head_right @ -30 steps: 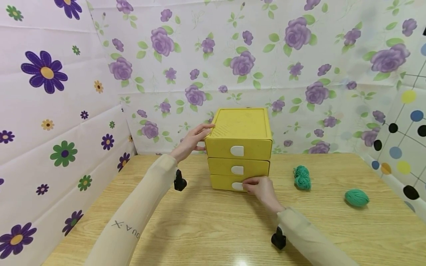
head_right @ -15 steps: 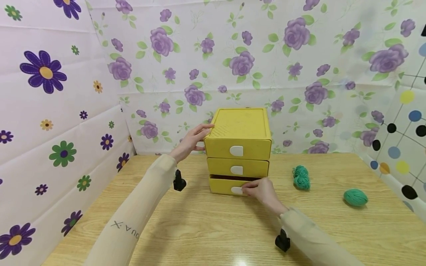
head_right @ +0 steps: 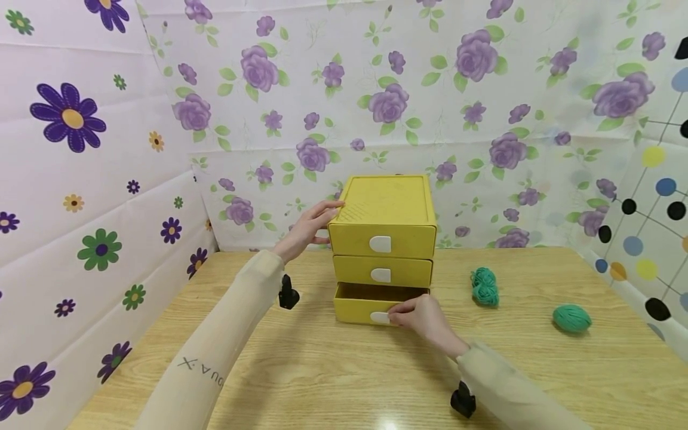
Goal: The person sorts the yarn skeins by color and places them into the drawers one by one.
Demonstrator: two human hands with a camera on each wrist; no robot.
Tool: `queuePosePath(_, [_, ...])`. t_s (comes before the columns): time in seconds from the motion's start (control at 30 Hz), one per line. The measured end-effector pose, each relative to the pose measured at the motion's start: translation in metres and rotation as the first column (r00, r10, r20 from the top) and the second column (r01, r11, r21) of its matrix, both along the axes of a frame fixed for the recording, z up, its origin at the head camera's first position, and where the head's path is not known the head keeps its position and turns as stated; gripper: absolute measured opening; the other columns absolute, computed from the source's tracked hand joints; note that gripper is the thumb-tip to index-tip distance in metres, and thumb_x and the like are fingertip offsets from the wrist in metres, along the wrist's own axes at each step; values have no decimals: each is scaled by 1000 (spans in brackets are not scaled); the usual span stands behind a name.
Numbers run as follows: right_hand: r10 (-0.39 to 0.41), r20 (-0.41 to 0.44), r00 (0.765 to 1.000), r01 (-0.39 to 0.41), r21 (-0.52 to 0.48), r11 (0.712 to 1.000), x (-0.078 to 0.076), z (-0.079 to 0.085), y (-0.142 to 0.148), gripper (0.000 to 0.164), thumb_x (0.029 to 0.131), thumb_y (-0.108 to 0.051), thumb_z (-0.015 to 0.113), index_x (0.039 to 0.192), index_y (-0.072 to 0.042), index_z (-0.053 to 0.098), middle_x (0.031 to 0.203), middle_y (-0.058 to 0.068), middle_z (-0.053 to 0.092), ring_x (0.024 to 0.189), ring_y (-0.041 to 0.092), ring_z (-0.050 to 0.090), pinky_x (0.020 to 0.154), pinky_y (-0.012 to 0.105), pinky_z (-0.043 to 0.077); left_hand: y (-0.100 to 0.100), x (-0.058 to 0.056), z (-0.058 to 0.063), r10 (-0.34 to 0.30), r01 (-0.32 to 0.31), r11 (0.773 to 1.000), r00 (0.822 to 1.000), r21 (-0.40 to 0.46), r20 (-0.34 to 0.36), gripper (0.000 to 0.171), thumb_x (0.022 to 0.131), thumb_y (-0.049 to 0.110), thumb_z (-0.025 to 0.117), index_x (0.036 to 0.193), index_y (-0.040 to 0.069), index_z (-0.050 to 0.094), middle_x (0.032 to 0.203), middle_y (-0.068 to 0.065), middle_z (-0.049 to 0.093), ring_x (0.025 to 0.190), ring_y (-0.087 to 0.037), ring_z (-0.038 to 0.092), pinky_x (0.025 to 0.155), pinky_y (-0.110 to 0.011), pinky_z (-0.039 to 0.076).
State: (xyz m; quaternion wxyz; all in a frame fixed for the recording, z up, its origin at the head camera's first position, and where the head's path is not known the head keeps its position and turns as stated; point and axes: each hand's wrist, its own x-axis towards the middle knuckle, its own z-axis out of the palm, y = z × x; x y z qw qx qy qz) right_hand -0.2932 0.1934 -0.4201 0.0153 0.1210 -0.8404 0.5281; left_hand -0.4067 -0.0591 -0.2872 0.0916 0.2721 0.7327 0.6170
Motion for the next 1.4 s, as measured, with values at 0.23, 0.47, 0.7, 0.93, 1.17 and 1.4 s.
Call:
queuePosePath(0.23, [22,-3,1000,-22,-10,1000,8,2,0,12,78,-5,71,84,4,72,75,11,66,70,30,63,59,35,51,2,-11,-10,21,-21,1000,1000,6,-22,42,94,38,48,132,21,47,123,-5,45,99,-27,50,76,-44,46])
queuePosePath(0.47, [21,6,1000,-21,13,1000,14,3,-1,10,78,-5,71,84,2,72,74,10,67,69,29,63,57,35,51,1,-5,-4,2,-2,1000,1000,12,5,43,95,33,47,135,16,44,125,-8,43,102,-30,48,79,-45,45])
queuePosePath(0.7, [23,-16,1000,-22,23,999,18,2,-2,8,77,-5,72,82,1,73,73,8,67,66,25,63,55,32,51,0,11,9,-19,19,1000,1000,-3,11,44,98,26,43,138,9,38,128,-11,40,103,-32,47,78,-41,46])
queuePosePath(0.93, [34,-24,999,-34,26,999,23,0,-2,7,77,-5,72,81,0,73,73,7,67,66,25,64,55,31,51,0,13,9,-18,18,1000,1000,-3,4,44,98,26,43,138,8,38,128,-11,41,101,-30,48,81,-46,44])
queuePosePath(1.17, [42,-29,999,-41,33,999,27,-3,-3,8,77,-7,72,82,-1,73,72,6,67,66,27,63,54,32,50,0,12,8,-19,19,1000,1000,-7,9,43,98,26,43,138,10,39,128,-11,41,100,-28,48,80,-46,44])
queuePosePath(1.4, [51,-79,996,-46,53,998,30,-4,-4,8,76,-9,73,81,-3,74,72,3,67,65,22,63,53,27,50,0,13,9,-17,17,1000,1000,-11,5,44,98,26,43,138,9,38,129,-12,40,101,-29,47,78,-43,46])
